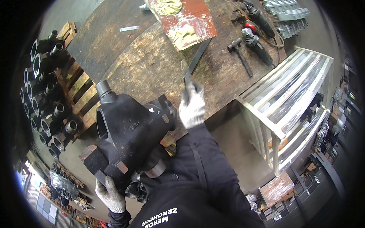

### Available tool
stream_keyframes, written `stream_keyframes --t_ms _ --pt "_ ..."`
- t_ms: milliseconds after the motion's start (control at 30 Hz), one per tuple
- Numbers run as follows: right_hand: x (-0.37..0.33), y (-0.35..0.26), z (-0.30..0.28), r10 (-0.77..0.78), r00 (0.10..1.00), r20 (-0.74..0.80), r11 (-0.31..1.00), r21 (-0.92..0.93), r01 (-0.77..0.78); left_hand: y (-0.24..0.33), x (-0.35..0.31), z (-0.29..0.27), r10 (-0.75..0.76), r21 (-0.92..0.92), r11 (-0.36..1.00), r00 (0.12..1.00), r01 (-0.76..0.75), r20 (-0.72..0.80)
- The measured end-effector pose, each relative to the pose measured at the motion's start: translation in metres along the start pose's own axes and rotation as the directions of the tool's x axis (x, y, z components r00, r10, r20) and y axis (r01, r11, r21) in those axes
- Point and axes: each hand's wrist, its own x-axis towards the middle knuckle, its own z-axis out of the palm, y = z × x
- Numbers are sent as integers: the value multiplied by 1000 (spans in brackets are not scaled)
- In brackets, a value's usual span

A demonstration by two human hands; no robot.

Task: The person picks up a black metal manifold from a stack, places it on a workbench, and uses a putty knife to spread a white sealant around the flange and ports. After finishing one piece, they place it on a pallet and repeat the process with a second manifold.

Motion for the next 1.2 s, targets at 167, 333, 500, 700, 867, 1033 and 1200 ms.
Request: stream_keyframes --t_ms 167,333,500,700,867,1033,1200 --pt "68 58 39 -218 957 -193 975 -92 204 3 -2 7 34 54 998 999 -33 -19" --pt "96 74 53 -248 957 -152 968 -87 236 2 -5 11 -20 -18 1000 998 19 -56" --pt "96 75 54 -287 953 -97 951 -151 271 3 -8 14 -4 10 1000 997 5 -82" --pt "75 96 42 -243 968 -56 946 -232 224 1 -9 15 -2 5 1000 996 3 -86" --pt "61 100 16 -149 989 -15 973 -180 144 2 -9 15 -8 11 1000 997 9 -74" --pt "83 86 11 -250 957 -149 959 -171 224 3 -9 15 -12 -6 1000 998 12 -58" --pt "79 74 5 -110 990 -90 988 97 118 2 -9 14 3 3 1000 999 -3 -50"
